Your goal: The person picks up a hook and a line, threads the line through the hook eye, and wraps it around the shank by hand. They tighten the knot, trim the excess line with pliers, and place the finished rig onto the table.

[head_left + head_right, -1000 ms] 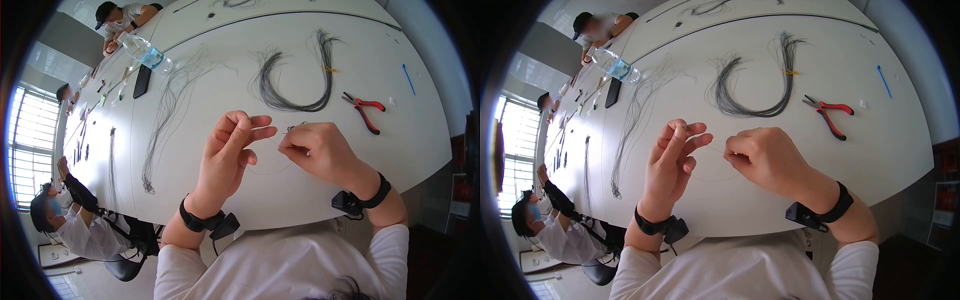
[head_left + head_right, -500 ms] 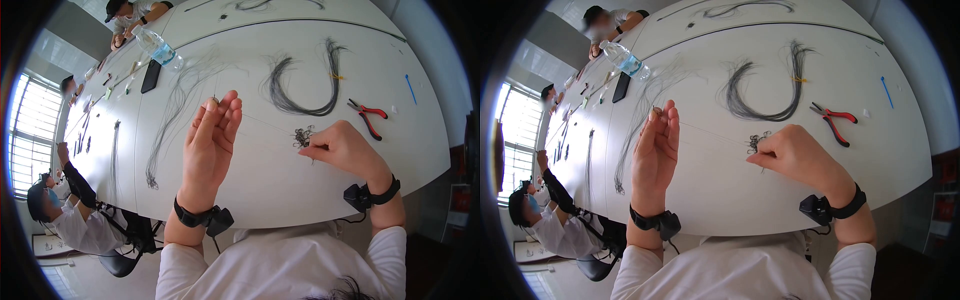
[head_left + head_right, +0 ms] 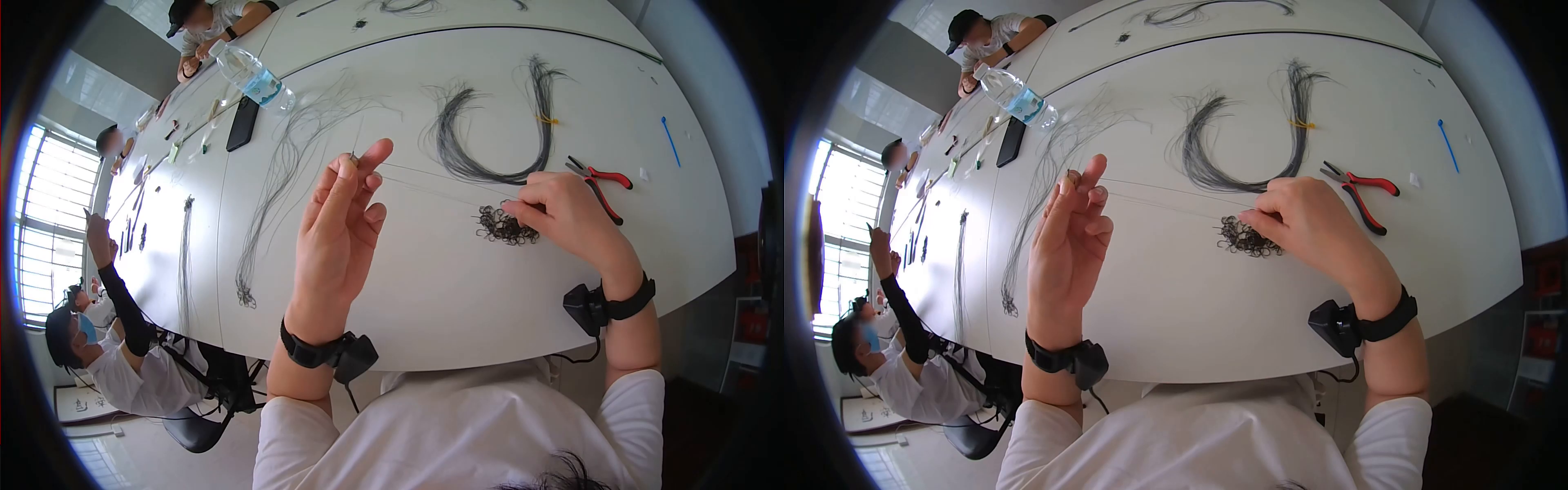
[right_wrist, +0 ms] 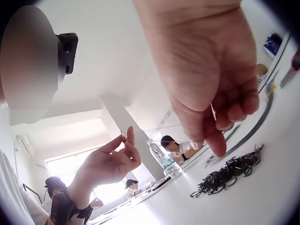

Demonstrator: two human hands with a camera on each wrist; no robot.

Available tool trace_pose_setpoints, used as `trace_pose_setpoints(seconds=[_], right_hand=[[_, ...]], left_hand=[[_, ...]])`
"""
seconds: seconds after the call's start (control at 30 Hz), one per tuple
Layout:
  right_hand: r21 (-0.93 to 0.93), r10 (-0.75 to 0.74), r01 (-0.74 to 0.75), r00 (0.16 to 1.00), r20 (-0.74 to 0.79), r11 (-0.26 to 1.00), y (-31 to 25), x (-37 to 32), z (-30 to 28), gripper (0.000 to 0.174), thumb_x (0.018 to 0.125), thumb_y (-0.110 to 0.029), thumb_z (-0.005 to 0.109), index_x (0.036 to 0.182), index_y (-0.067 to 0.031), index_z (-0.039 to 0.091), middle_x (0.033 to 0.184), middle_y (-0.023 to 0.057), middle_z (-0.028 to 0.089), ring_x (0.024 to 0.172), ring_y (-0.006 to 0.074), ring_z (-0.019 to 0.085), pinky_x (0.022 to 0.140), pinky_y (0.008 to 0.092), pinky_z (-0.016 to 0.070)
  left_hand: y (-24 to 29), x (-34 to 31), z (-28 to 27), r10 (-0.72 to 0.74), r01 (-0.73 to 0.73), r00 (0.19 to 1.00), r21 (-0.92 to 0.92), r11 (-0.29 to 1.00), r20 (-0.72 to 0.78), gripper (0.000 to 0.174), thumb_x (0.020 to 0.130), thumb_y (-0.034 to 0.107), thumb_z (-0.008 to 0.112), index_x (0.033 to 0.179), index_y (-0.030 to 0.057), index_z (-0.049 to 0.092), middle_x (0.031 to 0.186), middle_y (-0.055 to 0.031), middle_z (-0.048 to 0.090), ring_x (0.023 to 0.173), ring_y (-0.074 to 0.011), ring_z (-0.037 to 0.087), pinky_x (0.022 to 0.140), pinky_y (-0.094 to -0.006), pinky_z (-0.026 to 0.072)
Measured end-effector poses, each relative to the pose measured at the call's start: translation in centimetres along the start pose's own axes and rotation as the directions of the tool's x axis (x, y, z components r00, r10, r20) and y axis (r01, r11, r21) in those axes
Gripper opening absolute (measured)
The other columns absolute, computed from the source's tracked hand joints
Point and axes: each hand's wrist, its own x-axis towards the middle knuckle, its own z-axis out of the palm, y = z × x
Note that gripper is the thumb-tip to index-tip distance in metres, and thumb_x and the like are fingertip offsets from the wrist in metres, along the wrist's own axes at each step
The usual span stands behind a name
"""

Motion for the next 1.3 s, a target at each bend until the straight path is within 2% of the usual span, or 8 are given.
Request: trace_pose_setpoints(seconds=[0.13, 0.4, 0.57, 0.67, 0.7, 0.77, 0.87, 1.3], right_hand=[[0.003, 0.009, -0.009, 0.999, -0.032, 1.000, 0.2, 0.1, 0.0, 0.038, 0.091, -0.026, 0.068, 0.067, 0.0029, 0.060, 0.065, 0.0162, 0.055, 0.062, 0.0319, 0.054, 0.059, 0.0405, 0.0421], [0.030, 0.094, -0.097, 0.992, 0.086, 0.995, -0.1, 0.3, -0.5, 0.043, 0.093, -0.033, 0.067, 0.069, 0.0022, 0.060, 0.063, 0.0122, 0.056, 0.060, 0.0258, 0.055, 0.057, 0.0363, 0.0418], [0.688, 0.028, -0.286, 0.932, 0.361, 0.666, -0.7, -0.1, -1.7, 0.034, 0.094, -0.024, 0.068, 0.121, -0.0055, 0.060, 0.107, 0.0023, 0.066, 0.079, 0.0070, 0.061, 0.067, 0.0203, 0.0459], [0.740, 0.054, -0.043, 0.999, 0.009, 0.672, 0.6, -0.5, -4.3, 0.046, 0.090, -0.022, 0.071, 0.131, -0.0083, 0.055, 0.126, 0.0081, 0.059, 0.088, 0.0162, 0.064, 0.075, 0.0252, 0.0502], [0.736, 0.064, -0.048, 0.998, 0.006, 0.676, 1.5, -0.9, -5.2, 0.046, 0.090, -0.022, 0.071, 0.131, -0.0083, 0.055, 0.126, 0.0081, 0.059, 0.088, 0.0162, 0.064, 0.075, 0.0252, 0.0502], [-0.173, 0.170, -0.227, 0.941, -0.294, 0.958, 3.8, -2.8, -6.8, 0.052, 0.083, -0.021, 0.074, 0.130, -0.0096, 0.056, 0.131, 0.0095, 0.056, 0.105, 0.0259, 0.062, 0.086, 0.0332, 0.0516], [-0.366, 0.565, -0.595, 0.801, -0.199, 0.716, 4.8, -4.3, -6.6, 0.055, 0.079, -0.021, 0.075, 0.130, -0.0110, 0.058, 0.131, 0.0091, 0.056, 0.115, 0.0322, 0.057, 0.096, 0.0386, 0.0489], [-0.154, 0.121, -0.158, 0.967, -0.224, 0.976, -0.6, -2.7, -4.2, 0.029, 0.080, -0.014, 0.067, 0.104, -0.0003, 0.061, 0.097, 0.0117, 0.057, 0.083, 0.0309, 0.059, 0.074, 0.0385, 0.0500]], left_hand=[[0.5, 0.3, -0.9, -0.092, 0.156, 0.965, -0.260, 0.953, 0.244, 0.008, 0.106, 0.016, 0.047, 0.103, 0.0122, 0.053, 0.134, -0.0094, 0.057, 0.101, -0.0084, 0.061, 0.076, -0.0183, 0.0515], [0.4, -0.6, -0.2, -0.006, 0.037, 0.987, -0.190, 0.981, 0.161, 0.013, 0.105, 0.012, 0.046, 0.113, 0.0045, 0.052, 0.125, -0.0090, 0.059, 0.110, -0.0173, 0.060, 0.097, -0.0270, 0.0526], [3.1, -1.9, 0.0, 0.185, -0.137, 0.935, -0.173, 0.975, 0.302, 0.024, 0.103, 0.009, 0.051, 0.125, -0.0001, 0.047, 0.113, -0.0066, 0.058, 0.105, -0.0170, 0.055, 0.098, -0.0285, 0.0500], [5.5, -2.8, 0.0, 0.378, -0.381, 0.897, -0.033, 0.924, 0.228, 0.019, 0.105, 0.013, 0.048, 0.120, -0.0002, 0.049, 0.108, -0.0088, 0.061, 0.100, -0.0170, 0.059, 0.095, -0.0278, 0.0519], [6.2, -2.9, -0.4, 0.463, -0.486, 0.865, 0.089, 0.870, 0.195, 0.018, 0.105, 0.012, 0.048, 0.118, -0.0002, 0.051, 0.109, -0.0096, 0.063, 0.100, -0.0182, 0.061, 0.095, -0.0293, 0.0524], [6.7, -2.7, -1.1, 0.514, -0.536, 0.844, 0.245, 0.808, 0.151, 0.017, 0.105, 0.012, 0.048, 0.115, -0.0001, 0.052, 0.109, -0.0115, 0.065, 0.099, -0.0195, 0.064, 0.093, -0.0305, 0.0529], [5.3, -2.1, -0.2, 0.508, -0.502, 0.850, 0.501, 0.705, 0.137, 0.014, 0.104, 0.012, 0.050, 0.109, 0.0000, 0.055, 0.108, -0.0153, 0.068, 0.096, -0.0211, 0.068, 0.090, -0.0318, 0.0535], [0.3, -0.9, 0.8, 0.041, -0.169, 0.984, 0.823, 0.542, 0.175, 0.007, 0.098, 0.002, 0.056, 0.100, -0.0046, 0.058, 0.096, -0.0128, 0.072, 0.092, -0.0160, 0.069, 0.085, -0.0292, 0.0556]])
